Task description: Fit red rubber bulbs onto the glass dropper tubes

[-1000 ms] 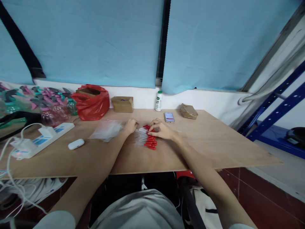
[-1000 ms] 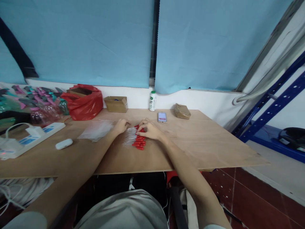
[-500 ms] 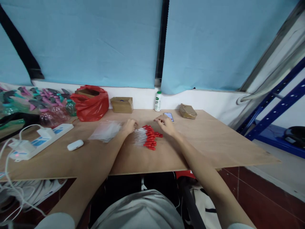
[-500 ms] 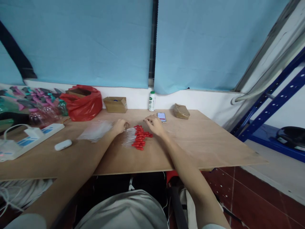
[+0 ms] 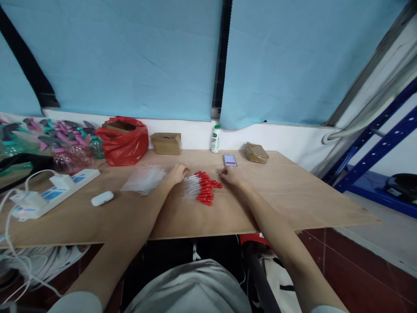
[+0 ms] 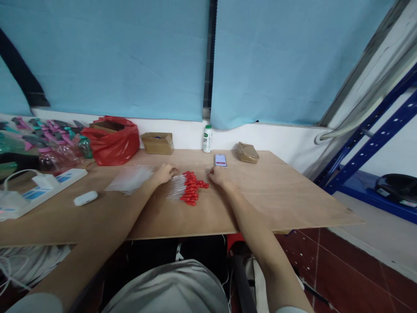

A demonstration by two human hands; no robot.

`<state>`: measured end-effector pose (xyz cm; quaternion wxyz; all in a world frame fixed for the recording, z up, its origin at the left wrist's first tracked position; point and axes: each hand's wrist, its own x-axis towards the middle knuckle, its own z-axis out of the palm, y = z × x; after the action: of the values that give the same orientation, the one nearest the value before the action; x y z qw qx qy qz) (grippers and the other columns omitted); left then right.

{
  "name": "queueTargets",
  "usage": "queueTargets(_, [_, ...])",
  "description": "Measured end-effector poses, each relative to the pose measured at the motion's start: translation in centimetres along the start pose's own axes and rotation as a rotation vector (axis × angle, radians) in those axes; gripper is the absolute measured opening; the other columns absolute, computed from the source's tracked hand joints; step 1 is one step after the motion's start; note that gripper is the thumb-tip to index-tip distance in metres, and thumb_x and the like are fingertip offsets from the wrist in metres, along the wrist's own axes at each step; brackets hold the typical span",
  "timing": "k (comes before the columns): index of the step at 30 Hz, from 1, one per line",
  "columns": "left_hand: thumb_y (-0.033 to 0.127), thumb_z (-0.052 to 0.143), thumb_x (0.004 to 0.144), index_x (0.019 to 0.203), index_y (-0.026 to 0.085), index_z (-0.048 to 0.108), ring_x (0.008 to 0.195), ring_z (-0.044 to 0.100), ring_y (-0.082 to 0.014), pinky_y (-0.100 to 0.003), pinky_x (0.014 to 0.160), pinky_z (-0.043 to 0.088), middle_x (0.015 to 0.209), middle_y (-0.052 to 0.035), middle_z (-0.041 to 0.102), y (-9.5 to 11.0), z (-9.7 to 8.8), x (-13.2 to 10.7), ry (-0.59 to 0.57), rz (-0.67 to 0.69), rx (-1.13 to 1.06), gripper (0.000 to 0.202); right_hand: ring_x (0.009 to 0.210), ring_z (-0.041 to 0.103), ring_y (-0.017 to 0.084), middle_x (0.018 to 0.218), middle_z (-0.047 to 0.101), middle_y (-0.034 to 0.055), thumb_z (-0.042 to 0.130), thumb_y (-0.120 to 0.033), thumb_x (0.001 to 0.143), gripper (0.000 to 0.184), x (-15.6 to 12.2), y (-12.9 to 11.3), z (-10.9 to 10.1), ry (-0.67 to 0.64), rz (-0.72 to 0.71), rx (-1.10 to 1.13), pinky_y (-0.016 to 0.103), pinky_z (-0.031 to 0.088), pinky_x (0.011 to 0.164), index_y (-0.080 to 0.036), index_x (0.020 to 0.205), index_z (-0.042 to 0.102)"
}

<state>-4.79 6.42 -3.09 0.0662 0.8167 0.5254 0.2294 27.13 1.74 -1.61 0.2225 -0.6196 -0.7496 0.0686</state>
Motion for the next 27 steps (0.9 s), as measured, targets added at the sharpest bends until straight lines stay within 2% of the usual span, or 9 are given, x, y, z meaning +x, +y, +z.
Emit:
queueTargets(4, [0.021,0.065,0.092,0.105,0.019,0.079,0.105,0.07,-0.0238,-0.033,0.098,0.051,0.11,-0.0108,0.077,0.6,-0.6,-0.4,0.007,-0.083,0.076,0.019,0.086,0.07,0.018,0.095,0.079,0.0076,0.073,-0.018,0.086,0.012,-0.1,-0.4,-0.3,-0.067,0.031,-0.02,0.024,0.047,0.072,-0.018,0.095,0.081])
queueTargets(9, [0.026,0.065,0.092,0.097,0.021,0.077,0.099,0.069,-0.0263,-0.036,0.089,0.05,0.104,-0.0104,0.077,0.7,-0.8,-0.7,0.021,-0.118,0.127,0.014,0.086,0.07,0.018,0.097,0.079,0.0079,0.072,-0.016,0.087,0.013,-0.1,-0.5,-0.3,-0.067,0.045,-0.005,0.024,0.047,0.073,-0.019,0.096,0.082])
queueTargets(15, [0.03,0.055,0.098,0.108,0.026,0.068,0.092,0.068,-0.022,-0.03,0.077,0.045,0.103,-0.0059,0.076,1.5,-0.9,-1.0,0.071,-0.046,0.096,0.016,0.084,0.069,0.021,0.092,0.077,0.0096,0.075,-0.021,0.087,0.007,-0.1,-0.5,-0.2,-0.048,0.053,-0.005,0.026,0.045,0.069,-0.017,0.089,0.08])
queueTargets(18, [0.03,0.049,0.102,0.114,0.027,0.063,0.086,0.067,-0.0211,-0.03,0.074,0.042,0.096,-0.0037,0.076,2.0,-1.0,-1.1,0.104,0.001,0.023,0.019,0.083,0.069,0.021,0.092,0.077,0.0099,0.074,-0.017,0.086,0.005,-0.2,-0.6,-0.2,-0.032,0.047,0.004,0.026,0.044,0.068,-0.017,0.088,0.078])
queueTargets(22, [0.034,0.047,0.104,0.115,0.029,0.062,0.083,0.066,-0.0194,-0.029,0.074,0.042,0.097,-0.0016,0.074,2.9,-1.2,-1.0,0.177,0.069,-0.053,0.019,0.085,0.069,0.019,0.095,0.078,0.0095,0.071,-0.012,0.087,0.011,-0.1,-0.9,-0.1,0.006,0.023,0.04,0.025,0.046,0.07,-0.017,0.095,0.076])
queueTargets(27, [0.035,0.047,0.103,0.114,0.024,0.063,0.082,0.065,-0.0182,-0.029,0.078,0.047,0.093,-0.003,0.071,4.6,-1.4,-1.0,0.243,0.214,-0.264,0.022,0.077,0.068,0.017,0.09,0.078,0.0072,0.068,-0.017,0.09,0.01,0.2,-1.8,-0.1,0.168,-0.189,0.335,0.026,0.049,0.072,-0.016,0.099,0.075])
